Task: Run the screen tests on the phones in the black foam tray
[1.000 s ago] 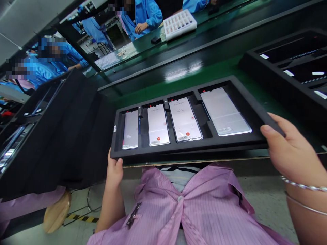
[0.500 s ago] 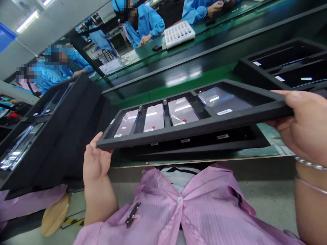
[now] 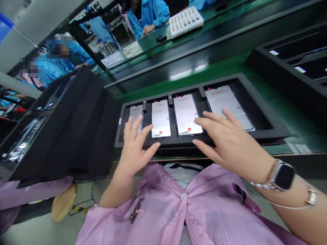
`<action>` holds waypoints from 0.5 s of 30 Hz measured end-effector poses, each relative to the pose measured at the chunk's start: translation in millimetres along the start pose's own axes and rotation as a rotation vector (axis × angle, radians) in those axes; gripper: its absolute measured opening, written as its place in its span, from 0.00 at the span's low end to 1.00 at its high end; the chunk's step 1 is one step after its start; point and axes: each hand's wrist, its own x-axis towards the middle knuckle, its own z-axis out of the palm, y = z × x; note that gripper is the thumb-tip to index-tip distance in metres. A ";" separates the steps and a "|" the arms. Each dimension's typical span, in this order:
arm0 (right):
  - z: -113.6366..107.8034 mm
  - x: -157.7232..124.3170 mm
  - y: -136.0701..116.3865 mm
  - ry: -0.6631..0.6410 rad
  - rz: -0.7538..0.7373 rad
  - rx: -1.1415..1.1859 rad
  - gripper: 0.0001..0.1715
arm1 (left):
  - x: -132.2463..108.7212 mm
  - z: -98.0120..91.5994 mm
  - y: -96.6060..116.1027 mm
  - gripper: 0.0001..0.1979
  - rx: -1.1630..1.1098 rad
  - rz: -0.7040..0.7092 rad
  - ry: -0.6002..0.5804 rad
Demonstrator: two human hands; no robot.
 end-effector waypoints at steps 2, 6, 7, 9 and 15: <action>12.7 8.1 -7.7 -0.018 -0.043 -0.043 0.31 | 13.7 13.3 5.4 0.21 0.024 0.052 -0.038; 14.9 4.2 -3.9 -0.040 -0.046 -0.097 0.37 | 21.0 34.0 2.6 0.22 0.086 0.042 -0.019; 9.6 1.1 -1.3 -0.027 -0.027 -0.081 0.38 | 20.2 35.9 1.8 0.22 0.103 0.044 -0.010; -4.7 -6.9 4.7 0.045 0.069 -0.026 0.38 | 18.5 37.0 1.7 0.22 0.130 0.048 -0.016; -26.9 -38.3 23.8 0.265 0.358 -0.086 0.20 | 19.4 40.4 8.0 0.20 0.132 0.028 -0.036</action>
